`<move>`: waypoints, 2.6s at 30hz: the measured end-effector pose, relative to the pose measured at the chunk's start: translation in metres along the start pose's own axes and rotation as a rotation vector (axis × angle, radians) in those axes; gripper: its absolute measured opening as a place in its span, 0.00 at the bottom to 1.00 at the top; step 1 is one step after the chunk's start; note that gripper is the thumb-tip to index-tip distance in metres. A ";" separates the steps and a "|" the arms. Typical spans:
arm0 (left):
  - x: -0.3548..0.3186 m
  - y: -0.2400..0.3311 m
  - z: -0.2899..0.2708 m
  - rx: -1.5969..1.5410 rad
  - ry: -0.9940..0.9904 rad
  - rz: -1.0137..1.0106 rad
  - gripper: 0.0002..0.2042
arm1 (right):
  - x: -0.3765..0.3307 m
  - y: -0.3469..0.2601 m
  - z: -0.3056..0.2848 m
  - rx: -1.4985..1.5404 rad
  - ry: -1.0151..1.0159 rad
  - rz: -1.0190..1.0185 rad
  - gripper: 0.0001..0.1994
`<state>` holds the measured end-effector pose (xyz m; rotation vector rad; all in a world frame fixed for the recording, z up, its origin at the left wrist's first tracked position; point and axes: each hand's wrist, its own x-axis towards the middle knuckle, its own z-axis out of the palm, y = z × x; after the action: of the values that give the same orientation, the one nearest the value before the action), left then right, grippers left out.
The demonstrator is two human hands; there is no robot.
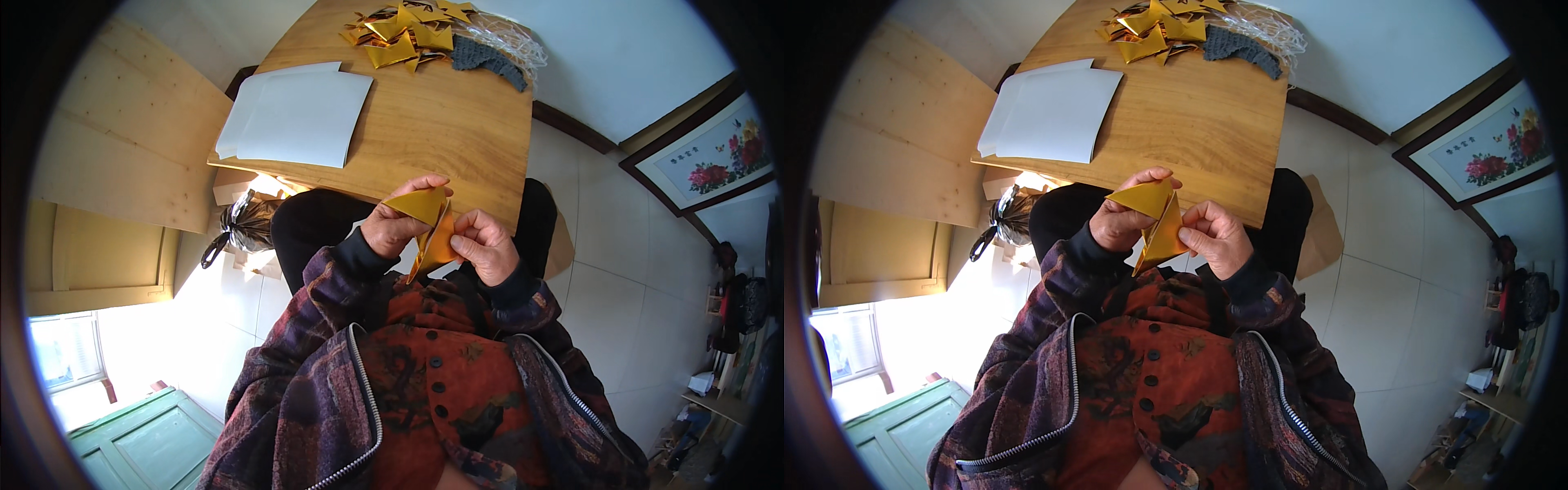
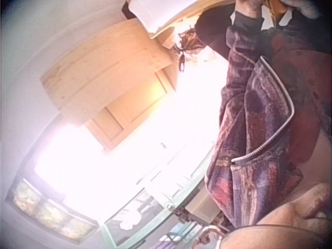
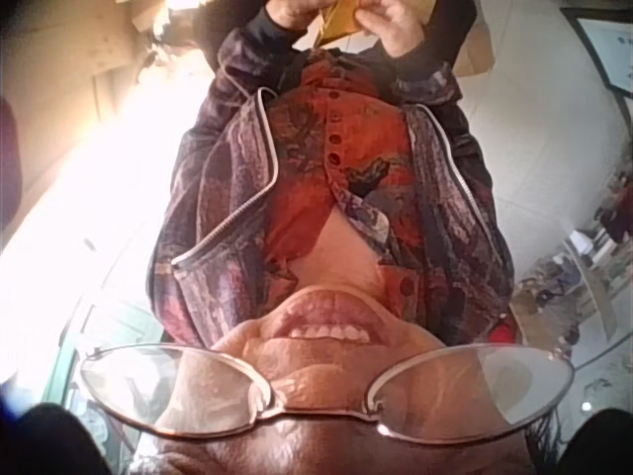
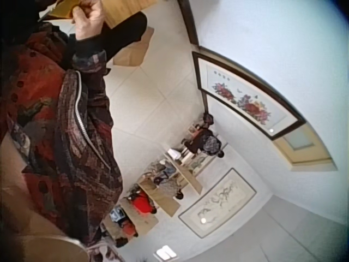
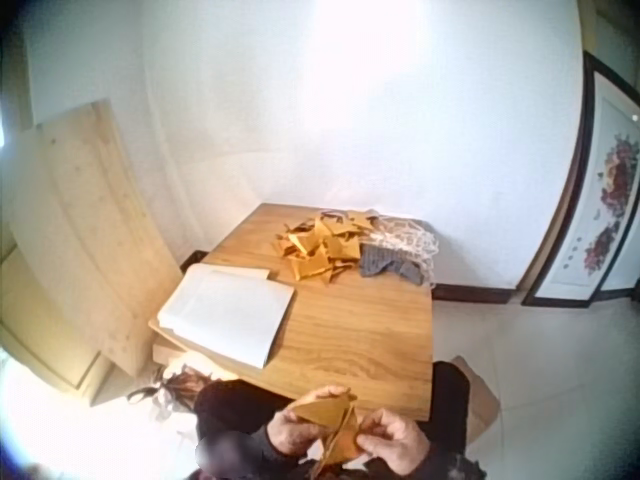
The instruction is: The person folds a sheet of gold paper into a small triangular packet by hand, pressing creases and tucking flaps. They place the finished packet on the table and repeat the process with another sheet.
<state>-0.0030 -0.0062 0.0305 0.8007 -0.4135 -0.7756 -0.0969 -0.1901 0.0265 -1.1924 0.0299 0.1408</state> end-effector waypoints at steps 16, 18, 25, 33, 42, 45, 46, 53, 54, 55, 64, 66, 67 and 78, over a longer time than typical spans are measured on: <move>0.003 -0.023 -0.008 0.161 0.249 0.143 0.13 | 0.003 0.009 0.010 0.313 0.120 0.099 0.07; 0.005 -0.024 -0.010 0.231 0.247 0.178 0.13 | 0.004 0.006 0.008 0.330 0.076 0.111 0.06; 0.004 -0.024 -0.006 0.294 0.265 0.147 0.13 | 0.011 -0.010 -0.001 -0.098 0.071 0.273 0.06; 0.004 -0.016 -0.001 0.272 0.212 0.117 0.17 | 0.010 -0.006 0.018 -0.338 0.346 -0.012 0.07; 0.007 -0.025 -0.010 0.170 0.276 0.183 0.23 | 0.008 -0.004 0.017 -0.162 0.249 -0.047 0.14; 0.006 -0.023 -0.011 0.172 0.237 0.253 0.23 | 0.008 -0.002 0.012 -0.055 0.143 0.081 0.13; 0.006 -0.022 -0.010 0.187 0.212 0.262 0.23 | 0.009 -0.001 0.011 -0.049 0.133 0.080 0.12; -0.005 0.000 -0.020 0.216 0.000 0.046 0.25 | 0.014 0.010 -0.007 -0.021 0.249 0.083 0.11; -0.004 0.000 -0.023 0.123 0.042 0.015 0.22 | 0.017 0.010 -0.012 -0.118 0.227 0.062 0.12; -0.002 -0.001 -0.027 0.015 0.078 -0.014 0.19 | 0.020 0.010 -0.017 -0.224 0.226 0.068 0.12; 0.069 -0.023 -0.059 0.869 0.385 -0.147 0.15 | 0.090 0.003 -0.050 -1.124 0.503 -0.130 0.20; 0.082 -0.029 -0.058 1.275 0.422 0.123 0.15 | 0.102 0.000 -0.050 -1.437 0.553 -0.038 0.17; 0.085 -0.031 -0.056 1.465 0.440 0.211 0.15 | 0.105 0.000 -0.049 -1.453 0.553 -0.015 0.16; 0.083 -0.039 -0.060 1.821 0.175 0.215 0.25 | 0.074 0.026 -0.050 -1.581 0.245 -0.151 0.47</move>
<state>0.0698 -0.0574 -0.0343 2.4184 -1.0273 0.1028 -0.0246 -0.2197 -0.0235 -2.7772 0.0442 -0.1736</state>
